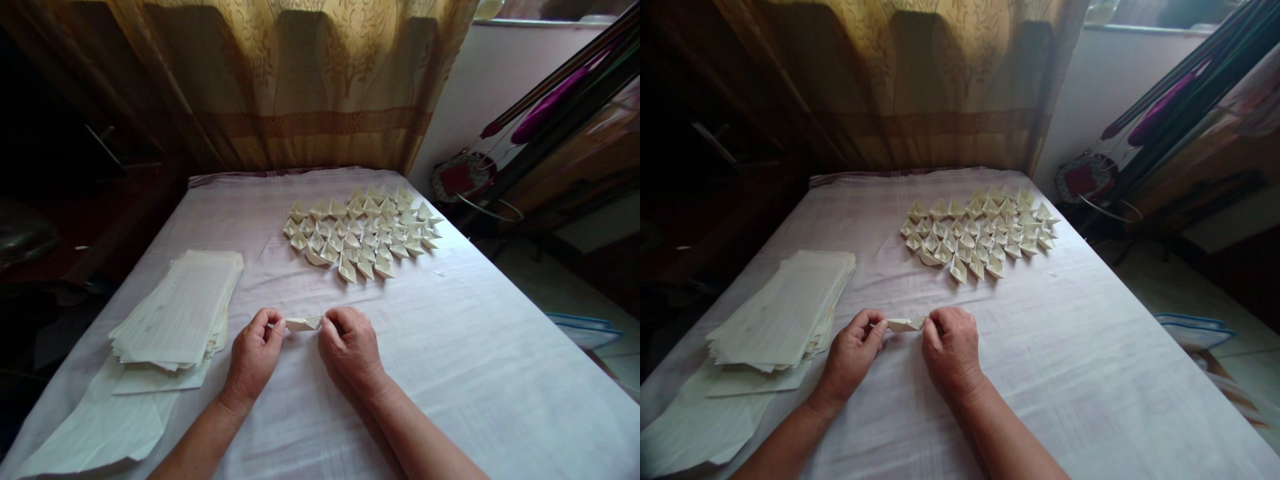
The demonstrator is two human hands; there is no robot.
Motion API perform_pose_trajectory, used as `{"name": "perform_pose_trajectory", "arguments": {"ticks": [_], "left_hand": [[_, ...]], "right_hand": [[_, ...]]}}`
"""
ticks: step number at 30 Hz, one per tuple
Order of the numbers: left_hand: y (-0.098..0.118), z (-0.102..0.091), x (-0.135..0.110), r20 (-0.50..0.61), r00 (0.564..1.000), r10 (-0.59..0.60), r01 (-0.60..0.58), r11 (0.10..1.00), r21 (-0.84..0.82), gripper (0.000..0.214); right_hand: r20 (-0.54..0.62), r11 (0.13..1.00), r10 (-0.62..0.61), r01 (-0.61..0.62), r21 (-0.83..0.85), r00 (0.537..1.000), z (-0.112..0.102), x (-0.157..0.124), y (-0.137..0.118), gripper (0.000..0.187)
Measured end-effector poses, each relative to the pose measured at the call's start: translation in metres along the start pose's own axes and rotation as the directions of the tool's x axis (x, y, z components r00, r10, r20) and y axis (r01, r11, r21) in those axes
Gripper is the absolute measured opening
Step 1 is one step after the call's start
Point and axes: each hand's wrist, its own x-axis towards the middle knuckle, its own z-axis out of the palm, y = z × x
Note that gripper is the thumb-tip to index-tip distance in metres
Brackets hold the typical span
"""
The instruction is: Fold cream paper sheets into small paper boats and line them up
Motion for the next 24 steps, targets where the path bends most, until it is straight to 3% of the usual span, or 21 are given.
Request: {"name": "perform_pose_trajectory", "arguments": {"ticks": [3,6,7,13,15,19,24], "left_hand": [[0.000,0.000,-0.001,0.017,0.995,0.097,-0.098,0.987,0.125,0.020],[0.000,0.001,-0.002,0.022,0.983,0.184,-0.185,0.965,0.184,0.019],[-0.001,0.001,-0.002,0.021,0.979,0.204,-0.205,0.960,0.191,0.019],[-0.003,-0.002,-0.004,0.050,0.964,0.260,-0.263,0.924,0.277,0.015],[-0.002,-0.004,-0.005,0.053,0.932,0.358,-0.353,0.868,0.349,0.020],[0.003,-0.005,-0.007,0.159,0.821,0.549,-0.553,0.693,0.463,0.036],[0.007,-0.003,-0.004,0.211,0.832,0.512,-0.544,0.681,0.491,0.024]], "right_hand": [[0.024,0.998,-0.068,0.068,0.002,0.997,-0.003,0.000,-0.001,0.010],[0.068,0.983,-0.185,0.185,0.001,0.981,-0.004,-0.002,-0.002,0.034],[0.090,0.976,-0.215,0.217,-0.013,0.972,-0.004,-0.003,-0.002,0.034],[0.169,0.951,-0.281,0.298,-0.087,0.945,-0.001,-0.005,0.006,0.003],[0.184,0.943,-0.295,0.317,-0.101,0.937,-0.001,-0.005,0.006,0.002],[0.199,0.942,-0.292,0.317,-0.110,0.936,-0.001,-0.005,0.005,0.007],[0.238,0.946,-0.265,0.300,-0.125,0.934,0.000,-0.005,0.003,0.010]]}}
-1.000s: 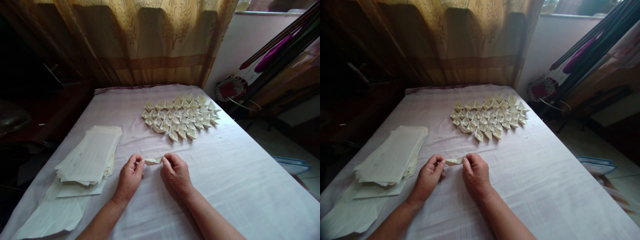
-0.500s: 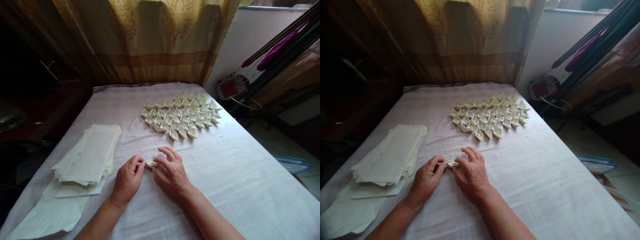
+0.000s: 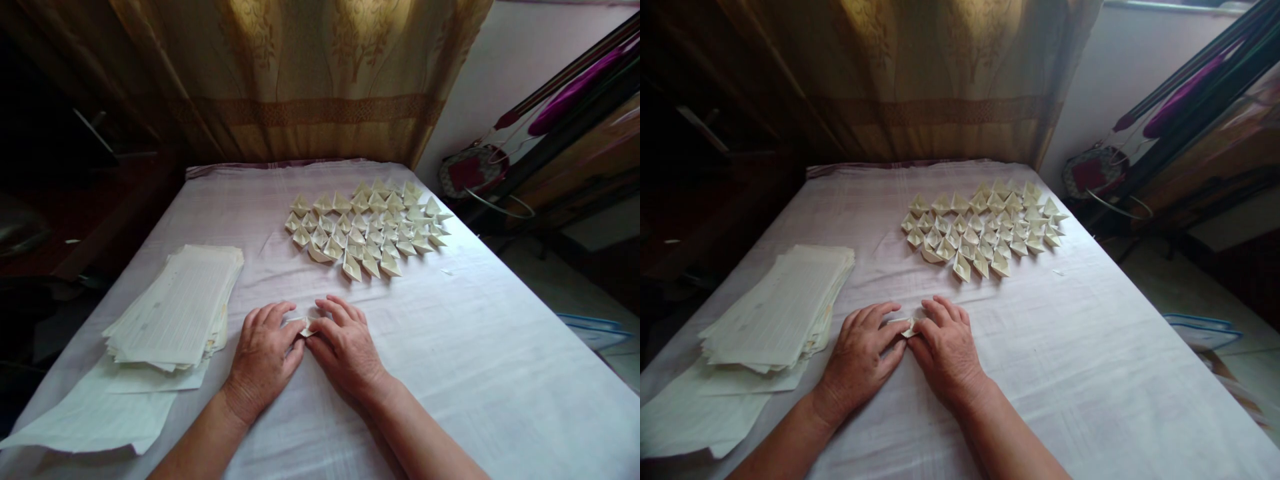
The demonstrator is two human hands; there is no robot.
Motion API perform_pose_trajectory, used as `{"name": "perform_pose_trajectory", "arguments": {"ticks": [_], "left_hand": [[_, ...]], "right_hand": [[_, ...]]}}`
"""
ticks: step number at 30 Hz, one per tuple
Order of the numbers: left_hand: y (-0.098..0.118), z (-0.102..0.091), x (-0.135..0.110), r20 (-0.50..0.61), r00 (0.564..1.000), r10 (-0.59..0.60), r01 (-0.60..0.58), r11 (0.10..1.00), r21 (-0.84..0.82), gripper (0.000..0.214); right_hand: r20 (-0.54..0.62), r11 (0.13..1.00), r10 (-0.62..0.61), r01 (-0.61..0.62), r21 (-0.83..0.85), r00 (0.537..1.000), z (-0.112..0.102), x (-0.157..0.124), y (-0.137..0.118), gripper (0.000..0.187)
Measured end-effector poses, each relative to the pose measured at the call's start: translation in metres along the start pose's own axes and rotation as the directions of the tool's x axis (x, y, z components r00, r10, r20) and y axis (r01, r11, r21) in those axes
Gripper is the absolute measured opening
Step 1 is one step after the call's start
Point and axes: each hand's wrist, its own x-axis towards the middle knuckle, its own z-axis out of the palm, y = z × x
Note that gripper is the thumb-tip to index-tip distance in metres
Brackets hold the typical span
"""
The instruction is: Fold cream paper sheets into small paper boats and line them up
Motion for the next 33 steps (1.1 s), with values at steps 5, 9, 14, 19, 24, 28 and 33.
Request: {"name": "perform_pose_trajectory", "arguments": {"ticks": [5,9,14,19,24,28,33], "left_hand": [[-0.003,-0.001,0.007,0.014,1.000,0.004,-0.004,1.000,-0.015,0.012],[-0.007,0.000,0.012,0.025,0.999,-0.038,0.039,0.998,-0.044,0.011],[-0.009,0.006,0.018,0.060,0.993,-0.097,0.100,0.994,-0.051,0.011],[-0.007,0.009,0.023,0.072,0.987,-0.145,0.147,0.989,-0.021,0.011],[-0.006,0.012,0.024,0.084,0.985,-0.152,0.153,0.988,0.000,0.011],[-0.006,0.013,0.023,0.073,0.987,-0.146,0.143,0.989,0.047,0.010],[-0.007,0.015,0.022,0.030,0.987,-0.156,0.155,0.988,0.014,0.003]], "right_hand": [[0.067,0.998,0.024,-0.021,-0.056,0.997,-0.009,0.007,-0.001,0.003],[0.112,0.997,0.041,-0.033,-0.066,0.993,-0.013,0.018,-0.002,0.008],[0.095,0.995,0.095,-0.097,0.016,0.991,-0.007,0.026,-0.001,0.013],[0.047,0.988,0.143,-0.146,0.052,0.989,-0.002,0.026,-0.002,0.014],[0.024,0.988,0.148,-0.149,0.050,0.989,0.000,0.026,-0.002,0.012],[-0.002,0.986,0.163,-0.162,0.027,0.987,0.002,0.028,-0.002,0.012],[-0.003,0.982,0.191,-0.191,0.000,0.982,0.003,0.029,-0.004,0.009]]}}
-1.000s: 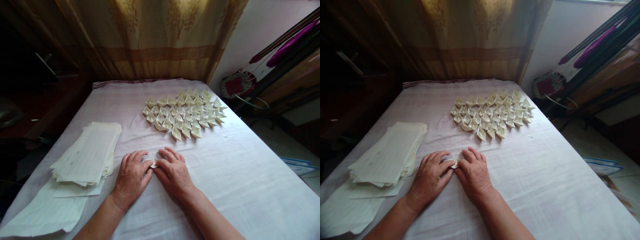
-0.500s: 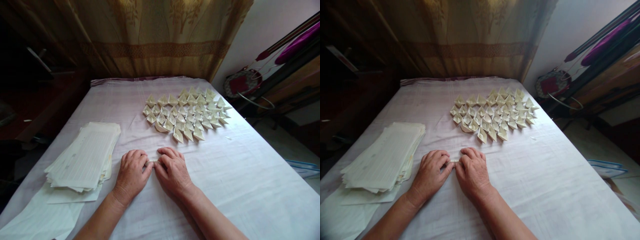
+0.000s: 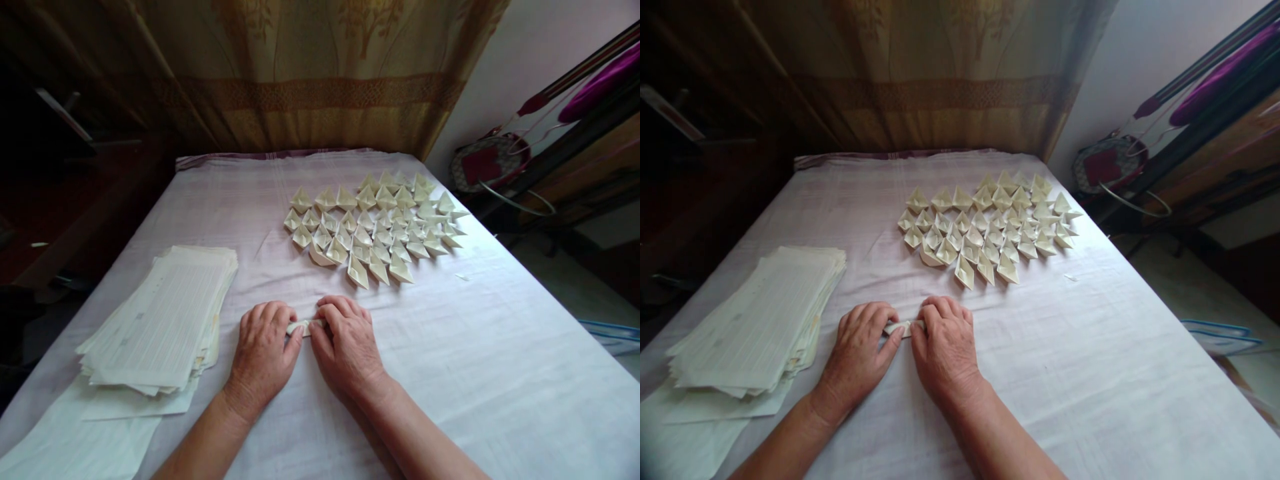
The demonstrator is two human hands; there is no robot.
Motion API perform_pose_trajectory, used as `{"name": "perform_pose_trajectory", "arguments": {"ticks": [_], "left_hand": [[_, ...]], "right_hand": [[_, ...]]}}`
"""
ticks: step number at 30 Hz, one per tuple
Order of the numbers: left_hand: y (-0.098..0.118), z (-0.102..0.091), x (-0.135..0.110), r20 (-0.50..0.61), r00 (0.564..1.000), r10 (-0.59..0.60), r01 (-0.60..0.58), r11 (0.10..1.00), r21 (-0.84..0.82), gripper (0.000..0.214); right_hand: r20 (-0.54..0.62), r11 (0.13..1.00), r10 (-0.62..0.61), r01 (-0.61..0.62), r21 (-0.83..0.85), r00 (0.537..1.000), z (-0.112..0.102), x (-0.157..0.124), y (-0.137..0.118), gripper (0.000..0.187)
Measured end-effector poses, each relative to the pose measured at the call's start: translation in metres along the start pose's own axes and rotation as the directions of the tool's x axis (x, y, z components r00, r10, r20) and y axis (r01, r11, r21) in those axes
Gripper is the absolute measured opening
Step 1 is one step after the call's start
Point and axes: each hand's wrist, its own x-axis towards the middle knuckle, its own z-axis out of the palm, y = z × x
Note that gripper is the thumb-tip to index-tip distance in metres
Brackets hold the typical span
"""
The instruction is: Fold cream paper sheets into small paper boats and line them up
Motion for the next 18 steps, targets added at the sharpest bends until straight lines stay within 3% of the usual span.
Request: {"name": "perform_pose_trajectory", "arguments": {"ticks": [18], "left_hand": [[-0.0083,0.0049,0.0000,0.018,0.996,-0.086,0.087,0.992,-0.088,0.011]], "right_hand": [[0.012,0.999,0.022,-0.021,-0.042,1.000,0.0025,0.0005,-0.0032,0.012]]}}
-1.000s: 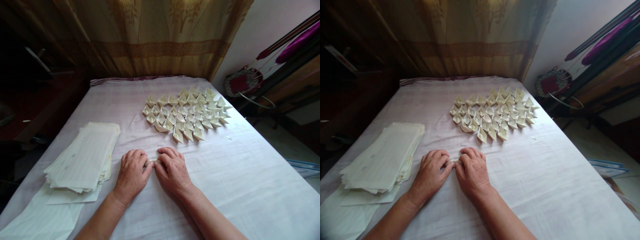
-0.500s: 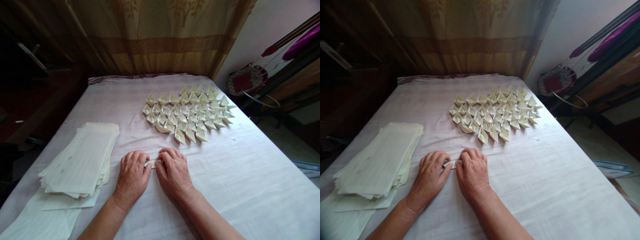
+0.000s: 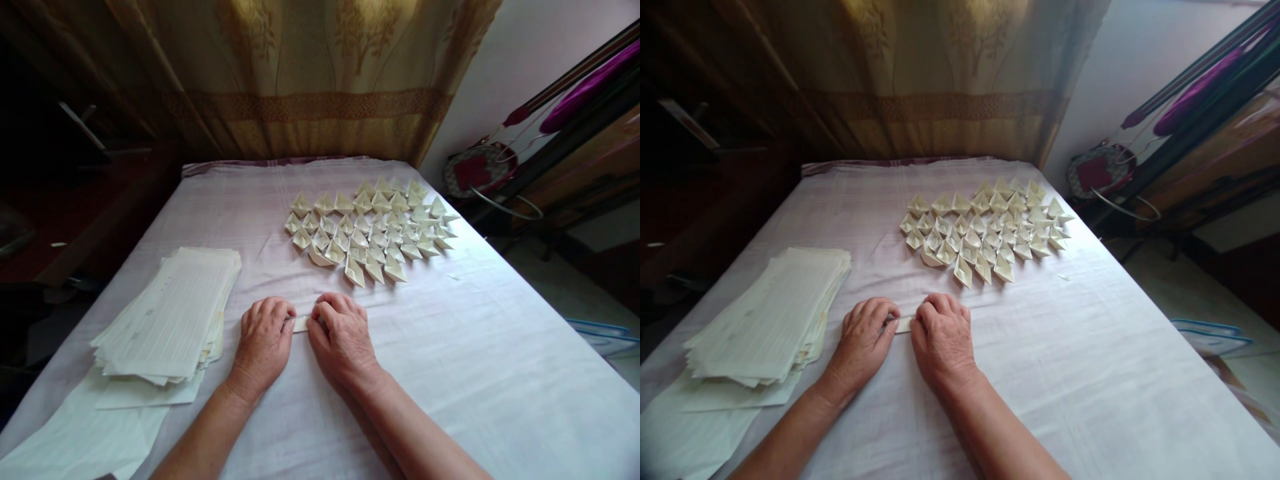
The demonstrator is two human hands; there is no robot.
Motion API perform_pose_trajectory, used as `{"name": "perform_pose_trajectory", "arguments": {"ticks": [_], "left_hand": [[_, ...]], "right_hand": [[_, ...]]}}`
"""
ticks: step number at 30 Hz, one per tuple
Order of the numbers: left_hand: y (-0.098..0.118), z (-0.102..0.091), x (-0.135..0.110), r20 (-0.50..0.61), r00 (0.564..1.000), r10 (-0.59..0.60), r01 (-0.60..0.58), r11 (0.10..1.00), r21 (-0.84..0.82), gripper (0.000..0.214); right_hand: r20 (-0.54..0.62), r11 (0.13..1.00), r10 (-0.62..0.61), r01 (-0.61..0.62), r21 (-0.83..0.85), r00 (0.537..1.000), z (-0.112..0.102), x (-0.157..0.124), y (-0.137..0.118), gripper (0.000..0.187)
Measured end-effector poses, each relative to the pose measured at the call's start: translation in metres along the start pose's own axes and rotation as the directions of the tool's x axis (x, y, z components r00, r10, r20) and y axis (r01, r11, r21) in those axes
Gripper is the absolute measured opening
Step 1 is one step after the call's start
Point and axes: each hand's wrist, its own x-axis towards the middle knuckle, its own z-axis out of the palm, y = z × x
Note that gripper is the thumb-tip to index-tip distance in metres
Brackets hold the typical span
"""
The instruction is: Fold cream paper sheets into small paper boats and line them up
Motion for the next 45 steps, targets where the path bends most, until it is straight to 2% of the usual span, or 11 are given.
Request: {"name": "perform_pose_trajectory", "arguments": {"ticks": [5,11,16,22,26,35,39,42,45], "left_hand": [[-0.003,0.004,0.002,-0.007,0.998,-0.060,0.060,0.998,0.005,0.009],[-0.007,-0.005,0.006,0.062,0.998,-0.032,0.033,0.999,-0.013,0.003],[-0.008,-0.013,0.010,0.145,0.986,-0.077,0.078,0.997,0.001,0.003],[-0.009,-0.018,0.015,0.205,0.975,-0.081,0.079,0.997,0.015,0.005],[-0.008,-0.018,0.014,0.194,0.977,-0.084,0.084,0.996,0.010,0.001],[-0.008,-0.013,0.015,0.153,0.986,-0.065,0.069,0.997,-0.021,0.011],[-0.020,-0.019,0.013,0.159,0.987,0.008,0.005,0.997,-0.083,0.019],[-0.029,-0.020,0.004,0.109,0.982,0.156,-0.137,0.976,-0.170,0.027],[-0.031,-0.018,-0.003,0.062,0.965,0.253,-0.243,0.960,-0.138,0.031]], "right_hand": [[-0.032,0.994,0.058,-0.061,-0.087,0.998,0.006,0.000,-0.006,0.022],[0.014,0.994,0.065,-0.064,-0.088,0.998,0.005,0.001,-0.008,0.018],[0.055,0.999,0.039,-0.038,-0.021,0.998,-0.004,0.001,0.003,0.006],[0.043,1.000,0.021,-0.022,0.010,0.999,-0.010,-0.003,0.016,0.009],[0.010,1.000,0.003,-0.003,-0.008,1.000,-0.008,-0.005,0.015,0.010],[-0.031,0.999,-0.039,0.039,-0.011,0.999,-0.007,-0.007,0.015,0.009],[-0.007,0.999,-0.054,0.054,0.006,0.999,-0.008,-0.008,0.016,0.003],[0.012,0.998,-0.066,0.066,0.011,0.998,-0.008,-0.008,0.018,0.009],[0.006,0.997,-0.074,0.074,0.015,0.997,-0.008,-0.008,0.020,0.008]]}}
